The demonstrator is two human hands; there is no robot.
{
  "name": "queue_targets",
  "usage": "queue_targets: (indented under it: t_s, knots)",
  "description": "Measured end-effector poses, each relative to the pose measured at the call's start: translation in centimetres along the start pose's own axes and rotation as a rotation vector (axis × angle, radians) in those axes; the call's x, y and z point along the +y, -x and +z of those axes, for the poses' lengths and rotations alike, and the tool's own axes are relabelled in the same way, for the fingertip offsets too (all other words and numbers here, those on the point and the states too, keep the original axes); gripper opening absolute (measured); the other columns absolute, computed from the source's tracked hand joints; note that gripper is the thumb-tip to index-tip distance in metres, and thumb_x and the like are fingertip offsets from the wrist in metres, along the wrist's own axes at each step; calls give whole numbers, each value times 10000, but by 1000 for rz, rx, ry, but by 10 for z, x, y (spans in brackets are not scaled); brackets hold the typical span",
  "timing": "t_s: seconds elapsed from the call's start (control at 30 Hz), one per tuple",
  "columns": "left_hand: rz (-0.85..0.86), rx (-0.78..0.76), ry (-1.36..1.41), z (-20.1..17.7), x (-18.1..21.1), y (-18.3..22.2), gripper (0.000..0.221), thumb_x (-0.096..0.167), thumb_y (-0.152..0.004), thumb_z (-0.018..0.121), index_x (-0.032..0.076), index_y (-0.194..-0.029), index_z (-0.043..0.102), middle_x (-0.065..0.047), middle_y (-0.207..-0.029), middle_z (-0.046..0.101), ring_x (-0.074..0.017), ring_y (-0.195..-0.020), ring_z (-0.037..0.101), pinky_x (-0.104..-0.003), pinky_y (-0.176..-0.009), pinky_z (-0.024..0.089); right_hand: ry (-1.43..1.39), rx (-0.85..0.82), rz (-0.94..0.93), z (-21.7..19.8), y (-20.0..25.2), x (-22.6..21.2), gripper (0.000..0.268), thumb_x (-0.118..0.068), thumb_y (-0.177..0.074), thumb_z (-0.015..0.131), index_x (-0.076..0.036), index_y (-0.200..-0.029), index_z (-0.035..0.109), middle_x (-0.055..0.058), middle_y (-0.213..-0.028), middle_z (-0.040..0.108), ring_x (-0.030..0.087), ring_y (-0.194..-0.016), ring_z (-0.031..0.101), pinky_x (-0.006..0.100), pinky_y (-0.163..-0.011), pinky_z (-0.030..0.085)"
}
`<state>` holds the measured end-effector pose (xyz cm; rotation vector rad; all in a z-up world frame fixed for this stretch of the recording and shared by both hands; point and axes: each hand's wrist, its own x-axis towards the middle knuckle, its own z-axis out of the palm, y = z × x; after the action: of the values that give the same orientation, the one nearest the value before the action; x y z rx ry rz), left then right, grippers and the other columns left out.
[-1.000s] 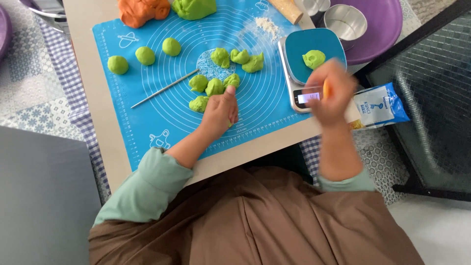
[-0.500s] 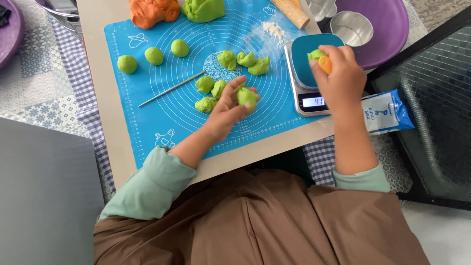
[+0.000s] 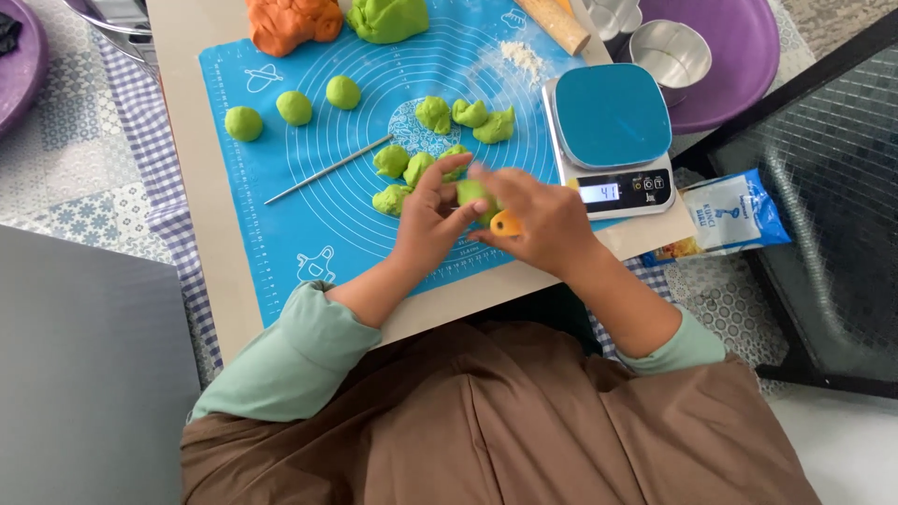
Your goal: Shaping green dough into small, uniform spheres and weighing them on a digital scale for consistency.
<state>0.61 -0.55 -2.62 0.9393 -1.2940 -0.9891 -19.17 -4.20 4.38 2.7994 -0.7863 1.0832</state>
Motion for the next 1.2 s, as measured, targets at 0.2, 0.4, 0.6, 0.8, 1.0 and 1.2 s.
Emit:
queue_targets:
  t_s: [0.2,0.4,0.6,0.8,1.0,1.2]
  knots:
    - [157,-183,-420,9,53,6,806,473,-1063,580,111,-1653,167,-238,-1417,629,-458,-1162,678,-581,-944,573,58,84,-34,-12,0,57,376,-259,-935,829,-144,-1275,714,64,-1145,708,272,-1006,719,361,-883,580]
    - [227,-302,-571,7,36,4,738,199,-1002,671,128,-1630,290,-206,-1333,689,-414,-1216,662,-536,-1022,520,430,-91,359,-41,8,142,494,-352,-963,842,-262,-1423,687,-3,-1196,645,268,-939,740,449,-780,605]
    - [100,-394,-656,3,54,-4,608,280,-1038,612,143,-1557,325,-153,-1467,636,-238,-606,658,-486,-675,550,332,-218,498,-53,-2,124,538,-391,-1031,756,-138,-1491,638,172,-1463,542,439,-985,697,599,-672,549]
    - [197,-313,-619,6,56,1,638,150,-1005,659,105,-1573,373,-200,-1315,698,-397,-1192,676,-530,-997,522,85,234,-40,-14,28,53,219,-227,-1055,687,-77,-1209,729,136,-1047,643,321,-869,677,380,-790,559]
    - [291,-333,-674,1,35,-2,687,78,-966,681,93,-1575,362,-175,-1316,700,-390,-1150,694,-529,-947,549,-97,181,-104,36,54,-18,179,-361,-974,686,-198,-916,731,-37,-839,659,203,-624,634,342,-545,543]
    - [277,-322,-668,3,36,-5,671,14,-947,683,75,-1551,398,-197,-1290,700,-415,-1131,690,-557,-950,559,-69,13,-22,41,54,-16,202,-329,-972,655,-210,-809,646,-63,-703,533,183,-568,596,339,-493,497]
